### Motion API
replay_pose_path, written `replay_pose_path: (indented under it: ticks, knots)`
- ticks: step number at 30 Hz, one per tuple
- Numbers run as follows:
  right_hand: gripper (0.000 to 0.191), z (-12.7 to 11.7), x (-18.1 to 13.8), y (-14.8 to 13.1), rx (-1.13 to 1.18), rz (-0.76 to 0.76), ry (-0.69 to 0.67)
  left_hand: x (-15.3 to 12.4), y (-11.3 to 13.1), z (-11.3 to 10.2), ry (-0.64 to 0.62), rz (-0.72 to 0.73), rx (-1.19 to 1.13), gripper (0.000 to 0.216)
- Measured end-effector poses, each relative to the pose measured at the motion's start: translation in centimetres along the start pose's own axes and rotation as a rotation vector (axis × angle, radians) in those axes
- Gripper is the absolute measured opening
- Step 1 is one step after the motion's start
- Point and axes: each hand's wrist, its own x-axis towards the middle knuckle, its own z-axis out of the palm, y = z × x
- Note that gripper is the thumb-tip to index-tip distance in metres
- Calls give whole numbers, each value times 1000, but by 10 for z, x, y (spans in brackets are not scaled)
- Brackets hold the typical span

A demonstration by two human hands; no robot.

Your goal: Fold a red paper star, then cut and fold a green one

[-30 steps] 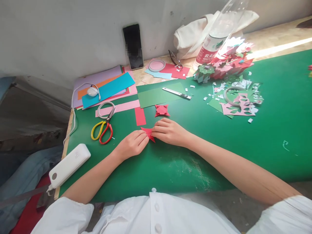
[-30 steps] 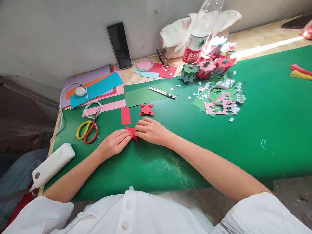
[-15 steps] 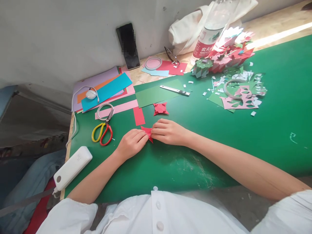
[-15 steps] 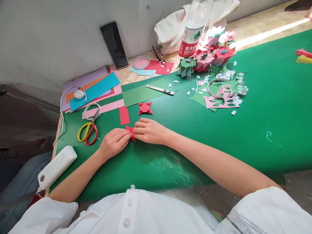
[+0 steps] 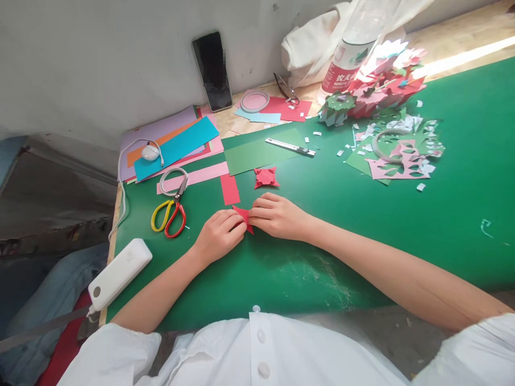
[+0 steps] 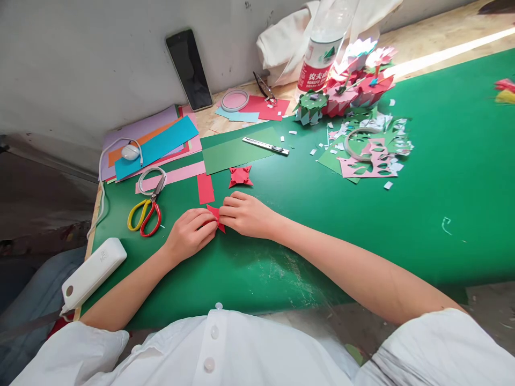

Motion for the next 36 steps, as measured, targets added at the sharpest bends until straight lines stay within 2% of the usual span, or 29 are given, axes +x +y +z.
replay_pose_path:
  ticks: [8,19,25,31,36]
  knots:
    - [20,-4,3,3,3,-18,14,-3,2,1,-10,-84,-52,8]
    - [26,-2,2,-3,18,14,-29,-5,3,3,-2,-76,-9,13]
    - [32,-5,3,-2,78,3,-73,-5,6,4,-30,-122,-64,11]
    - [28,0,4,-8,216,128,-94,-5,11,5,-71,-242,-91,10]
    - [16,3,5,-10,370,305,-104,-3,14,6,-109,-336,-108,9]
